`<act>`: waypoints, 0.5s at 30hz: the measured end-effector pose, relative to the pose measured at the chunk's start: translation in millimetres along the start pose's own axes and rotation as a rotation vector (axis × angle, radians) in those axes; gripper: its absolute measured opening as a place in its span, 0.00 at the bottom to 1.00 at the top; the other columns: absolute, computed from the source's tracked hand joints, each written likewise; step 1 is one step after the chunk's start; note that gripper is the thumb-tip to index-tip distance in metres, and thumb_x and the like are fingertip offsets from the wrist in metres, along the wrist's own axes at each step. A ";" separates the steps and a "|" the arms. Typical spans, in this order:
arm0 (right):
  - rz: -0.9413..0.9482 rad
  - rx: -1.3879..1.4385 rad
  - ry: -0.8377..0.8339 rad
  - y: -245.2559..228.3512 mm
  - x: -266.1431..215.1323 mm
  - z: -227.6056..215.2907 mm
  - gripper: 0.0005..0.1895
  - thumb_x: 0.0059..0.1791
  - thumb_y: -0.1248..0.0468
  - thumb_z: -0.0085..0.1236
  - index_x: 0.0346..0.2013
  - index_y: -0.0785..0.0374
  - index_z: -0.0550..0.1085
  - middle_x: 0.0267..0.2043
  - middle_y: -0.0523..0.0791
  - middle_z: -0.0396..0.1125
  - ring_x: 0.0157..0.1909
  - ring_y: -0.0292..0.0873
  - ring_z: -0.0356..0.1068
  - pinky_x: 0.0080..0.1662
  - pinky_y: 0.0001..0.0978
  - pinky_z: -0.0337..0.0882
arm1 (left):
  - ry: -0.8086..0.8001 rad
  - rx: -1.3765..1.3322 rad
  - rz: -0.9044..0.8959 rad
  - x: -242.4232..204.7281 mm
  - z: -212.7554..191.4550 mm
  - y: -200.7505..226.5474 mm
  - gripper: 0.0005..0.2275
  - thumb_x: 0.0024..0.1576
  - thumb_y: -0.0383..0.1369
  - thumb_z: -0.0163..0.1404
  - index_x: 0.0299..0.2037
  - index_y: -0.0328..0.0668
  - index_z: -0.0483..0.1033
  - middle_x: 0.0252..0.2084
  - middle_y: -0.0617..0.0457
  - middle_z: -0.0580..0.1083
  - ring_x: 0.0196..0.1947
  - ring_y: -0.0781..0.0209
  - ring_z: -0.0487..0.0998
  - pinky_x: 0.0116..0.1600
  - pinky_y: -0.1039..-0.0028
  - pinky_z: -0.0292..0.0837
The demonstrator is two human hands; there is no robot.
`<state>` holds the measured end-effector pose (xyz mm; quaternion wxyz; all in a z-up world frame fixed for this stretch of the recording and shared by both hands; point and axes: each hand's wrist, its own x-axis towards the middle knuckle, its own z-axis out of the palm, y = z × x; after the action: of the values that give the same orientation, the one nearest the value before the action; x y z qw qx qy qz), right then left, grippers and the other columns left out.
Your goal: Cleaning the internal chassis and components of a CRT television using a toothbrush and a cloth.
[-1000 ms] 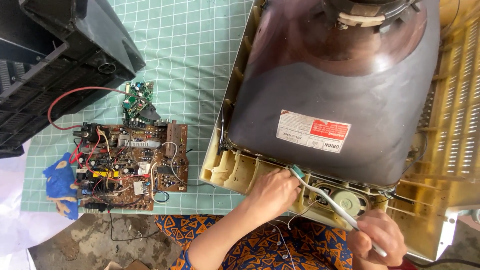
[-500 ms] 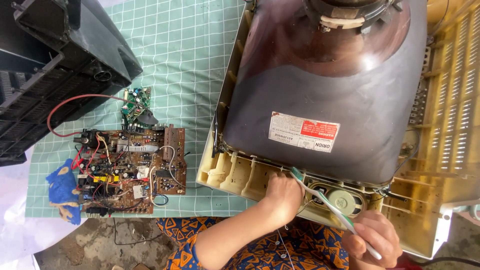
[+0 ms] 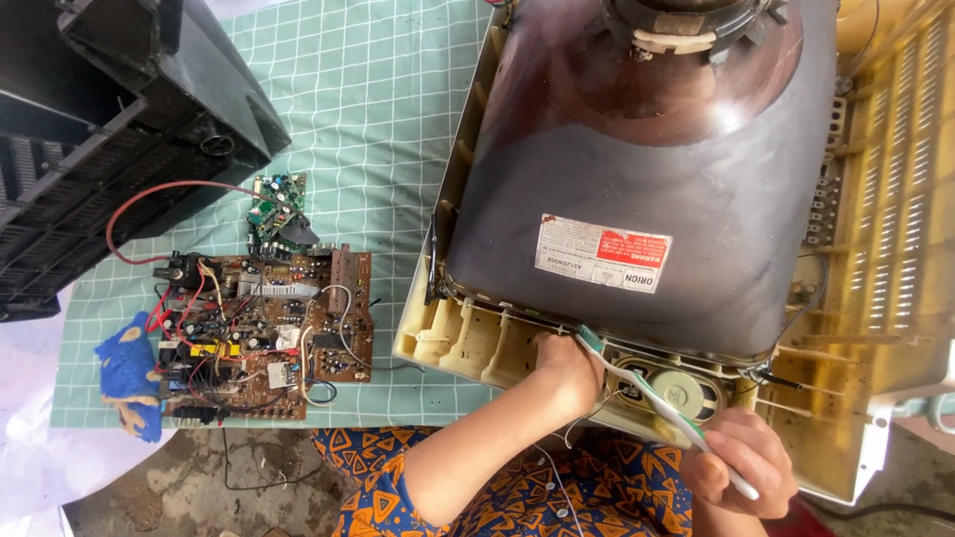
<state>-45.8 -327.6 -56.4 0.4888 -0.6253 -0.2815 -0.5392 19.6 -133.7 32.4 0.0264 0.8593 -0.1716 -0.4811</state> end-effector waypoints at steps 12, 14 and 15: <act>0.197 -0.213 -0.229 -2.6 1.4 -30.6 0.08 0.45 0.80 0.45 0.25 0.74 0.73 0.20 0.55 0.67 0.17 0.48 0.66 0.21 0.39 0.67 | 0.759 -0.315 0.050 -35.9 59.5 -35.2 0.13 0.68 0.37 0.48 0.45 0.32 0.79 0.35 0.41 0.81 0.31 0.48 0.84 0.41 0.59 0.84; 0.242 -0.194 -0.311 -1.9 5.3 -20.9 0.08 0.48 0.75 0.48 0.25 0.69 0.73 0.18 0.51 0.67 0.15 0.43 0.64 0.19 0.34 0.65 | 0.837 -0.344 0.062 -36.9 69.7 -42.4 0.13 0.68 0.36 0.47 0.43 0.32 0.78 0.33 0.42 0.80 0.30 0.50 0.83 0.39 0.61 0.84; 0.287 -0.174 -0.390 -2.3 6.9 -15.7 0.10 0.52 0.71 0.52 0.26 0.64 0.73 0.16 0.46 0.67 0.13 0.38 0.62 0.17 0.29 0.62 | 0.916 -0.370 0.074 -37.8 75.4 -46.4 0.12 0.68 0.35 0.46 0.42 0.32 0.78 0.31 0.43 0.80 0.28 0.52 0.83 0.37 0.63 0.84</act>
<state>-52.3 -342.4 -50.1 0.4410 -0.7908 -0.2315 -0.3558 -49.0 -69.0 13.2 0.2681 0.9568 -0.0843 -0.0750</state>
